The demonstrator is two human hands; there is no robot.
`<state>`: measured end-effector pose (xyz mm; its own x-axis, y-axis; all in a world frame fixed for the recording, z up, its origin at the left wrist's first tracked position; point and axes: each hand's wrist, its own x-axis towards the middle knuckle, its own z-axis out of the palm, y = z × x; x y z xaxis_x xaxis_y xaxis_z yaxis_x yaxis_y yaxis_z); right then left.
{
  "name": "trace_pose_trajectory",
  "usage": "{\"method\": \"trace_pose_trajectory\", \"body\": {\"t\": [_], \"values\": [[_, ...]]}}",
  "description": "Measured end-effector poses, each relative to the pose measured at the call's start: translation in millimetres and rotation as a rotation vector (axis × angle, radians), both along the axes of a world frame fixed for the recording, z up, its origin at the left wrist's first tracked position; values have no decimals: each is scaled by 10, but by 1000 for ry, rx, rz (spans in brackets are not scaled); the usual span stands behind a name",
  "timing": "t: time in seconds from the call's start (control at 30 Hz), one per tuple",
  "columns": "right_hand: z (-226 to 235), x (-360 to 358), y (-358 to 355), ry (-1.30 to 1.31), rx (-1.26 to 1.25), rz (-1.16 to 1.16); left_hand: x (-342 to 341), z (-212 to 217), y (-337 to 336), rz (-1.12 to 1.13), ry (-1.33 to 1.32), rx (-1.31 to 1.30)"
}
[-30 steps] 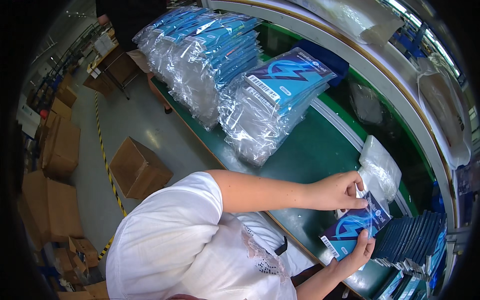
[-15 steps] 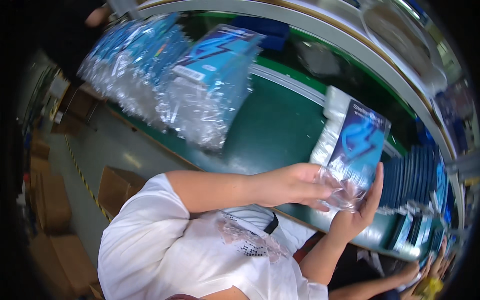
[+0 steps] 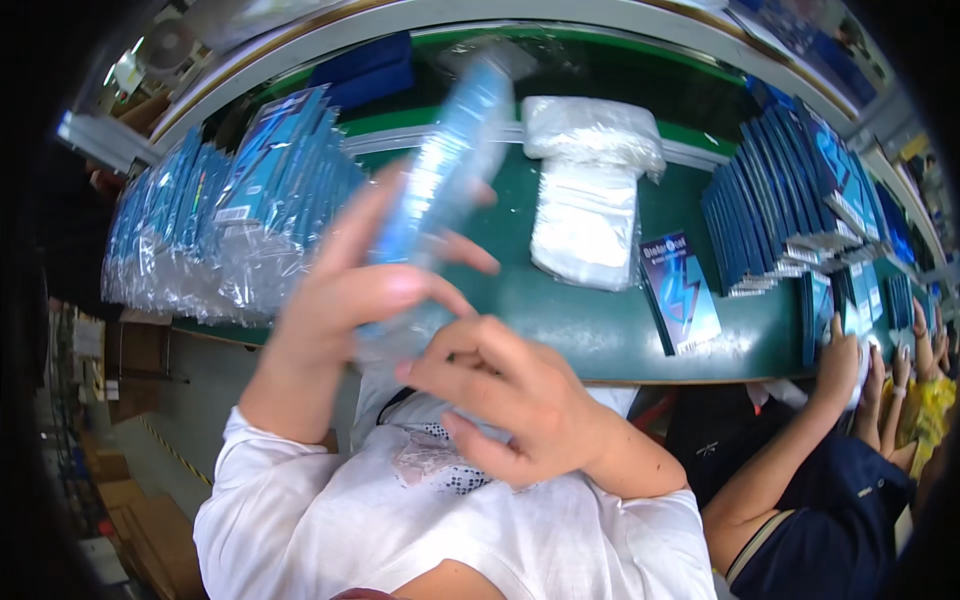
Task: The person repeatedly picks up small blue packages labeled 'Stellar Cell' from a stack on a green table, places them into clear plastic bags, and stacks the filled bags on the left side of the table. The process is continuous and repetitive throughout the clip.
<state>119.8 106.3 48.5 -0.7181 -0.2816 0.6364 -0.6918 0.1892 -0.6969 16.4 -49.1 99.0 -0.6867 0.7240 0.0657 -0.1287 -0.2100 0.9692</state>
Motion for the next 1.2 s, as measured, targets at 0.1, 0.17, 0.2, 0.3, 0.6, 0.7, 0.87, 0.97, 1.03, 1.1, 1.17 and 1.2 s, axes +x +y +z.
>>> {"method": "trace_pose_trajectory", "body": {"t": [0.1, 0.17, 0.2, 0.3, 0.6, 0.7, 0.87, 0.97, 1.03, 1.1, 1.17, 1.2], "values": [[-43, 9, 82, -72, -41, -126, -80, 327, -215, 576, 720, -108], [-112, 25, 168, -88, -37, -170, -256, 570, -438, 704, 873, -218], [-138, 42, 207, -106, -31, -192, -359, 628, -535, 756, 889, -385], [-240, 60, 327, -120, -42, -320, -704, 506, -845, 673, 928, -849], [-632, 132, 1243, -204, 609, -1159, -733, 415, -823, 706, 1052, -1135], [-837, 218, 1291, -310, 758, -1208, -482, 415, -656, 768, 1330, -928], [-721, 359, 1151, -504, 510, -1315, -34, -88, 255, 279, 1344, -476], [-586, 354, 1042, -530, 117, -1349, -151, -729, 647, -2, 1385, -496], [-699, 358, 1086, -460, -194, -1208, -292, -996, 734, -81, 1426, -570], [-617, 427, 1083, -584, -729, -833, -354, -1058, 779, -116, 1415, -608], [-620, 470, 1104, -677, -1103, -411, -360, -1059, 814, -97, 1357, -608], [-670, 487, 1123, -720, -1214, -193, -342, -1056, 817, -74, 1298, -586]]}}
